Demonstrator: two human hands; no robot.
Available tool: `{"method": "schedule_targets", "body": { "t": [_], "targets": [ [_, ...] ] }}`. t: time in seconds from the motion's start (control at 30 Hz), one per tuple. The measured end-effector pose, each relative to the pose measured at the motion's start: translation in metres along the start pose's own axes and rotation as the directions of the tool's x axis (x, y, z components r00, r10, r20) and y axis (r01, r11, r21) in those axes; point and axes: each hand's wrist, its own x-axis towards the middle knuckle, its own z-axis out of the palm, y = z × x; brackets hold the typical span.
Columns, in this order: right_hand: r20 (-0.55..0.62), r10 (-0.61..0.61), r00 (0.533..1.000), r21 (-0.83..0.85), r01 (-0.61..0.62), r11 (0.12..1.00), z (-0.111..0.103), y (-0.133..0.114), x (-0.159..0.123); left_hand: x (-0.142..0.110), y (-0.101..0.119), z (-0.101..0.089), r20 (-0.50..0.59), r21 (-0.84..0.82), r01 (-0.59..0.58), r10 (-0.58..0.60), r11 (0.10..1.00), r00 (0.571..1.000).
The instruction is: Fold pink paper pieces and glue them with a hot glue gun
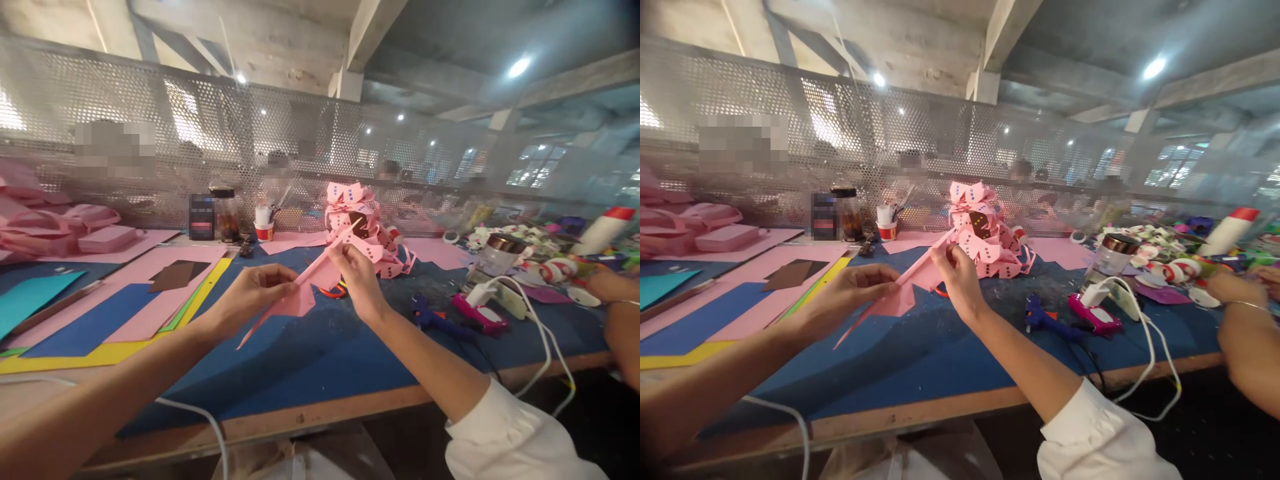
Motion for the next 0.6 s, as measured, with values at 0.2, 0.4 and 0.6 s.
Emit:
{"method": "schedule_targets", "body": {
  "t": [0.2,0.4,0.6],
  "targets": [
    [0.097,0.114,0.989,0.123,-0.125,0.984,0.008,0.01,0.008,0.0,0.007,0.004,0.002,-0.009,0.051,-0.051,0.999,0.999],
    [0.269,0.168,0.948,0.158,-0.216,0.964,0.019,0.015,0.001,0.008,0.004,0.01,-0.035,-0.032,0.037,-0.038,0.999,0.999],
    [0.24,0.192,0.952,0.093,-0.22,0.971,0.014,0.024,-0.001,0.012,-0.018,0.016,-0.007,-0.107,0.093,-0.095,0.99,0.995]
  ]
}}
